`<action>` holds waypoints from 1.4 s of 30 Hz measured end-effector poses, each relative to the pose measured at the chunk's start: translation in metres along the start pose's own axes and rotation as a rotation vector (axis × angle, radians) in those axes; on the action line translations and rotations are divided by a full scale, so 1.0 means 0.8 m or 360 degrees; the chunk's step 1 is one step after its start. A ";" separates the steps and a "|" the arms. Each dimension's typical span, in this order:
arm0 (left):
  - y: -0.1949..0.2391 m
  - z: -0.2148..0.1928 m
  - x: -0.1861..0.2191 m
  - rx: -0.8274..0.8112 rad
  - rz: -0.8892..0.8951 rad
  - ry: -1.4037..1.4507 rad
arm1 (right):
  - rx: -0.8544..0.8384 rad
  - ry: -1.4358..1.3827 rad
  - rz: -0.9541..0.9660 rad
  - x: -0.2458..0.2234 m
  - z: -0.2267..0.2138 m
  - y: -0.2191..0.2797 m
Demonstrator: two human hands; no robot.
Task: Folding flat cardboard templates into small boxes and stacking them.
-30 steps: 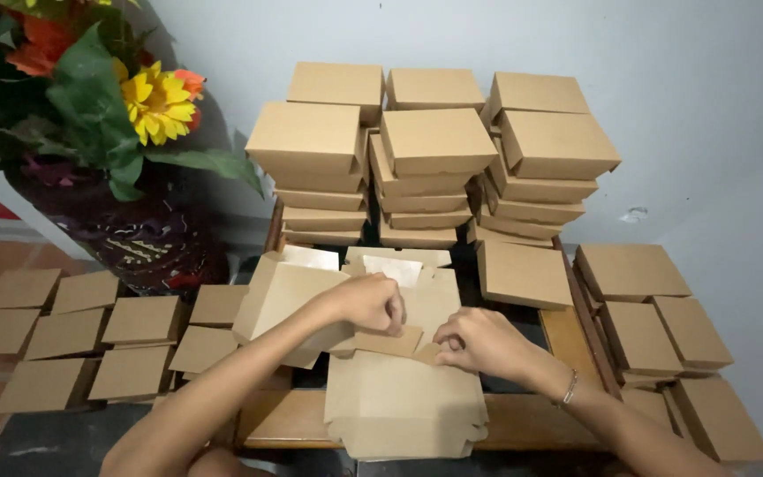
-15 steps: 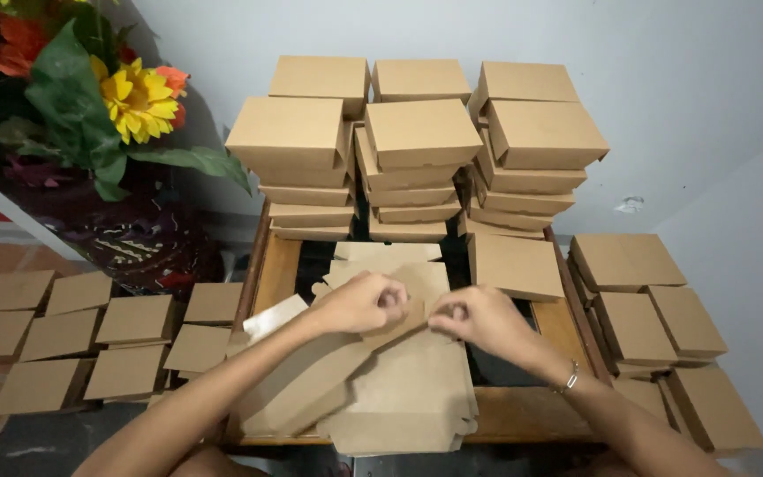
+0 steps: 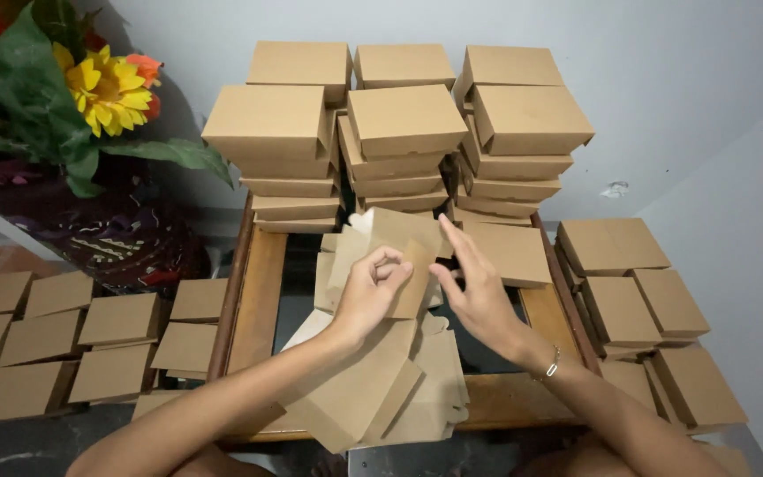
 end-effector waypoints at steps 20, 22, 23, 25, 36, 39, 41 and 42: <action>0.001 0.019 -0.005 0.0212 -0.0141 0.0265 | -0.0198 -0.0162 -0.0018 0.002 0.022 -0.002; 0.006 0.021 -0.002 0.0207 -0.0125 0.0243 | -0.0175 -0.0280 0.0044 0.015 0.023 -0.003; 0.009 0.022 0.003 0.0189 -0.0071 0.0140 | -0.0135 -0.0383 0.0117 0.023 0.023 -0.003; 0.012 0.026 0.004 0.0171 -0.0017 0.0040 | -0.0096 -0.0485 0.0192 0.037 0.024 -0.002; 0.017 0.028 0.011 0.0146 0.0187 -0.0158 | 0.0425 -0.0836 0.0495 0.081 0.014 0.005; 0.017 0.025 0.015 0.0242 0.0103 0.0016 | 0.0513 -0.0921 0.0444 0.080 0.004 -0.001; 0.016 0.024 0.009 0.0242 0.0111 0.0045 | 0.0534 -0.0874 0.0384 0.072 0.000 0.000; 0.016 0.024 0.007 0.0243 0.0122 0.0073 | 0.0557 -0.0829 0.0323 0.067 -0.003 0.000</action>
Point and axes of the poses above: each hand's wrist, its own y-axis away from the middle knuckle, its own z-axis out of the palm, x = y × z, the point moved 5 cm from there along -y, towards the middle knuckle, and after that the axes turned 6 degrees about -y, right-handed, at the moved point
